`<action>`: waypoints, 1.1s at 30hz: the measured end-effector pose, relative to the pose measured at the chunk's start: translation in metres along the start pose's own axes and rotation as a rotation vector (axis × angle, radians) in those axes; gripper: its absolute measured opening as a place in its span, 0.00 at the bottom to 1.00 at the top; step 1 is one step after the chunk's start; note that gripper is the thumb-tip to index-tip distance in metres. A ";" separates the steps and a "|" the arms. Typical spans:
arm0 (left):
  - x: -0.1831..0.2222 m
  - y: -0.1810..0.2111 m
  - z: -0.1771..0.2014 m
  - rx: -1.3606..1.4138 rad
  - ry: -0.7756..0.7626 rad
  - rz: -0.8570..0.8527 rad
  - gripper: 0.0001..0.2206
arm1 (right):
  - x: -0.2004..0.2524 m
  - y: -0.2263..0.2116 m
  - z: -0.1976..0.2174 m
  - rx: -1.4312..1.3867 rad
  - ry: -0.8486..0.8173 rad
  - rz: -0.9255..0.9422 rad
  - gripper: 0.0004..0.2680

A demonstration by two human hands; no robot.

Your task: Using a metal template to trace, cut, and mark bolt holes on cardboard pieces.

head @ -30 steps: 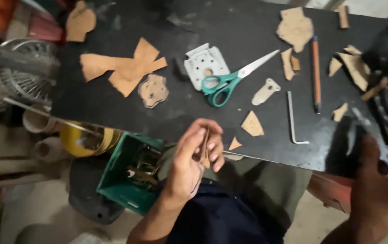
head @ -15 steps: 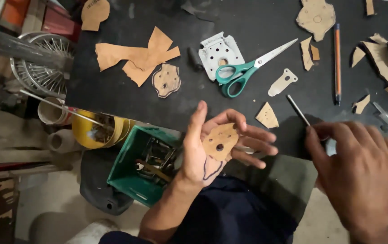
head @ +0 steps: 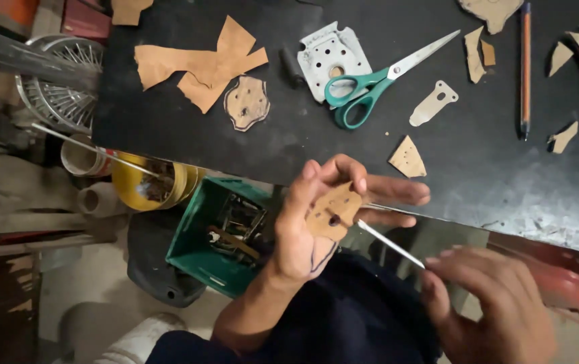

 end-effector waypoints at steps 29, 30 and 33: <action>0.012 -0.003 -0.007 -0.380 0.257 -0.106 0.21 | -0.043 -0.027 0.017 0.134 -0.029 0.035 0.01; 0.013 0.000 0.001 -0.340 0.338 -0.144 0.20 | -0.046 -0.012 0.017 0.164 -0.154 -0.060 0.02; 0.020 0.011 0.015 -0.371 0.382 -0.188 0.20 | -0.065 0.004 0.033 -0.093 -0.004 -0.004 0.08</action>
Point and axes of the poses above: each hand's wrist, its own x-axis away from the middle knuckle, its own z-axis out of the back of the hand, y = z × x, the point moved 6 cm from there along -x, towards the middle knuckle, and after that the axes turned 13 degrees about -x, right-handed, at the moved point
